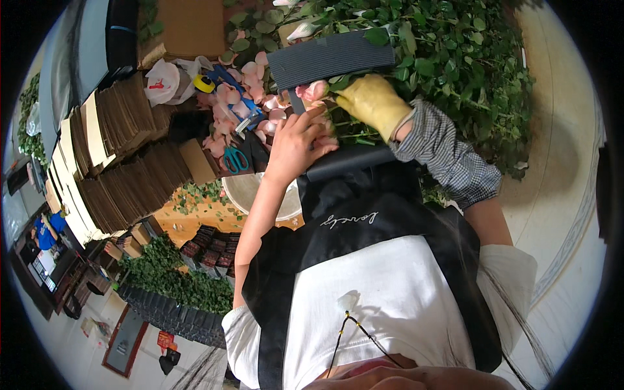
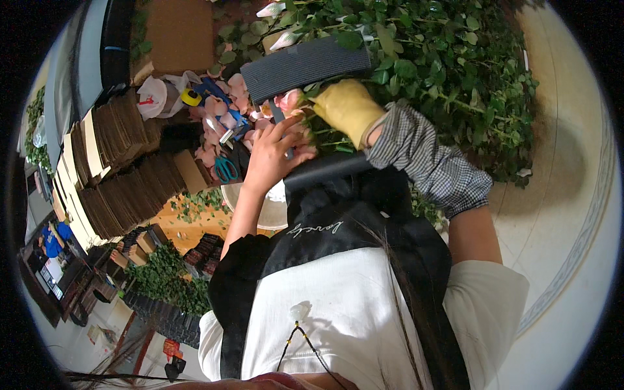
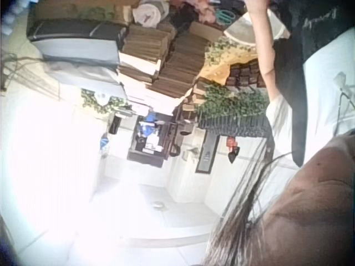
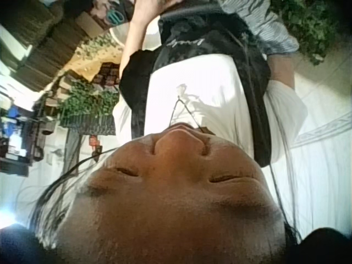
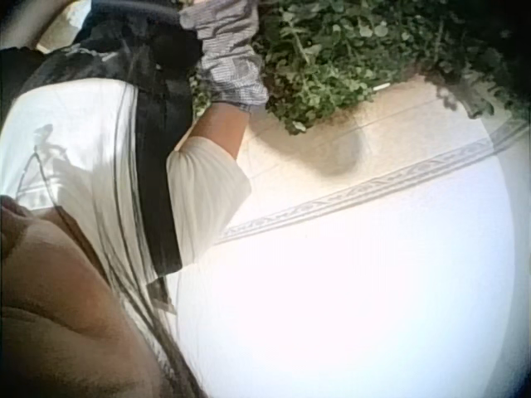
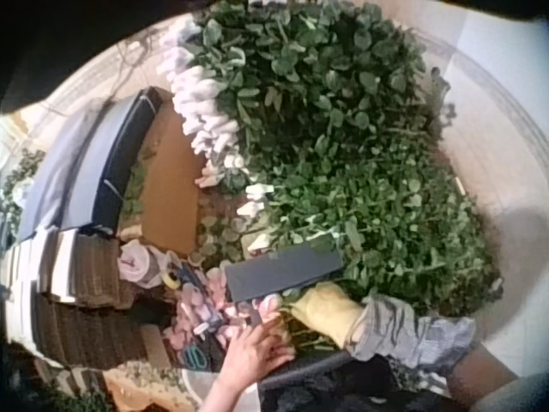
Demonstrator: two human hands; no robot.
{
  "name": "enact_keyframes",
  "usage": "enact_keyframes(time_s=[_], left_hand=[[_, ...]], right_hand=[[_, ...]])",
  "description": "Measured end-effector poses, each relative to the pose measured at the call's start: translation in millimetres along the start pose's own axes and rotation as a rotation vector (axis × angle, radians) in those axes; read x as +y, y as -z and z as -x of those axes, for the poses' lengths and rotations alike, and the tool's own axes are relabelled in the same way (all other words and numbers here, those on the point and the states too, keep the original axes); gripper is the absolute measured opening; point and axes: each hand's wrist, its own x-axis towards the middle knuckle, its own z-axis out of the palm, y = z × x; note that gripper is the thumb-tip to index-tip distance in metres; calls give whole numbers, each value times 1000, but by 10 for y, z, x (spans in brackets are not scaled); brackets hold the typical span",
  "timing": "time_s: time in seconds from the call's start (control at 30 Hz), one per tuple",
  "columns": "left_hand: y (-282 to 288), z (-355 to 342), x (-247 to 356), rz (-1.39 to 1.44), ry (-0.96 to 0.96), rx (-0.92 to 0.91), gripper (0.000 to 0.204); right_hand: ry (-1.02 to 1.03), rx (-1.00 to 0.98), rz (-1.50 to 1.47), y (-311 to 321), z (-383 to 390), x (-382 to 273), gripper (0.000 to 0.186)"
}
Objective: The person picks up pink flower heads from a large pile of greenery and places them into a black tray with individual compartments, then covers the tray with a plastic film.
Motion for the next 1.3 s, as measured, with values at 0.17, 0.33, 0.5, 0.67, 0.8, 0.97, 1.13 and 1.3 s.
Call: enact_keyframes(time_s=[0.17,0.33,0.5,0.67,0.8,0.97,1.13,1.3], left_hand=[[-307,83,-277,939,743,366,23],[-657,-176,-359,353,535,428,68],[-726,-334,-340,348,567,432,52],[-774,-217,-299,339,581,424,46],[-707,-225,-226,455,628,391,47],[-725,-206,-229,533,592,401,46],[-667,-215,-179,619,628,375,39],[-687,-187,-218,597,618,396,37]], right_hand=[[103,-66,37,84,59,11,35],[110,17,-55,129,126,-12,33],[179,189,-4,151,133,-133,35],[29,61,44,122,162,-241,32],[-56,128,-90,543,231,-377,37],[-23,139,-843,120,79,-43,38],[23,198,-516,4,45,-168,41],[89,188,-174,-54,-17,-236,43]])
